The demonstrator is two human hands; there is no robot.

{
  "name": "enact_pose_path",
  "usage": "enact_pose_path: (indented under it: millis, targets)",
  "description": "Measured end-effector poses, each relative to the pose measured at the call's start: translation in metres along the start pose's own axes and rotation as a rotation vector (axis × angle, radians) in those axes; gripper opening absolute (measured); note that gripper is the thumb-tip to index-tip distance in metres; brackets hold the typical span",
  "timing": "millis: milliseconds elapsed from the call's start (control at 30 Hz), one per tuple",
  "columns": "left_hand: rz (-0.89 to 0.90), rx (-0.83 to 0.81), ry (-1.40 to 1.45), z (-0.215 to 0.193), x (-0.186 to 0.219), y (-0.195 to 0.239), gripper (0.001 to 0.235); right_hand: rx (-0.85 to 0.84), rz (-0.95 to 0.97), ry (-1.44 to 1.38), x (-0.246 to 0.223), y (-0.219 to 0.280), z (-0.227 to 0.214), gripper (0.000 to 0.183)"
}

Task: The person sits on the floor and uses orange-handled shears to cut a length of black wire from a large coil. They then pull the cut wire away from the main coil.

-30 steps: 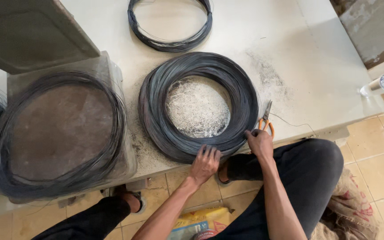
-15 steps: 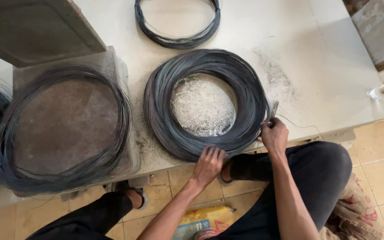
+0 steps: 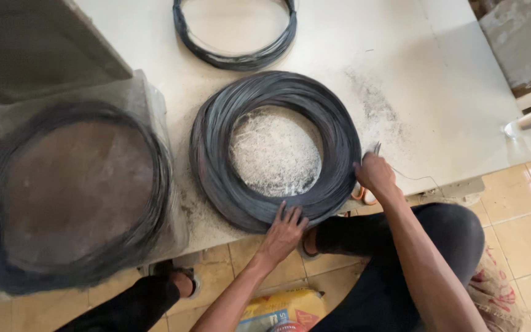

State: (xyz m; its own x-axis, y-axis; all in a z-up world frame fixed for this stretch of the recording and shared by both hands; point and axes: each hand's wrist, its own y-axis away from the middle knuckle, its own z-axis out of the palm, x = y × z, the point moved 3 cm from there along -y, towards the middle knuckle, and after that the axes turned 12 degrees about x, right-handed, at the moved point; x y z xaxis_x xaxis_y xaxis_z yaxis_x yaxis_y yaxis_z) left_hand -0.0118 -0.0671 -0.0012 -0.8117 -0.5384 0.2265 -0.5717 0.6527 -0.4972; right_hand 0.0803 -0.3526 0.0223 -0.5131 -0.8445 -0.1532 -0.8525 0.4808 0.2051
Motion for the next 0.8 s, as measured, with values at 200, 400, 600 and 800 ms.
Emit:
enact_pose_path:
  millis: [200, 400, 600, 800]
  targets:
    - [0.116, 0.064, 0.021, 0.011, -0.006, 0.007, 0.013, 0.271, -0.124, -0.124, -0.024, -0.022, 0.016, 0.041]
    - [0.143, 0.063, 0.049, 0.029, -0.009, 0.014, 0.018, 0.692, -0.156, -0.066, -0.040, -0.004, 0.025, 0.024]
    - [0.110, 0.017, 0.039, 0.029, -0.007, 0.012, 0.019, 0.705, -0.142, -0.207, -0.049, 0.001, 0.014, 0.029]
    - [0.102, 0.067, 0.045, 0.031, -0.006, 0.011, 0.017, 0.762, -0.139, -0.180, -0.040, -0.008, 0.030, 0.028]
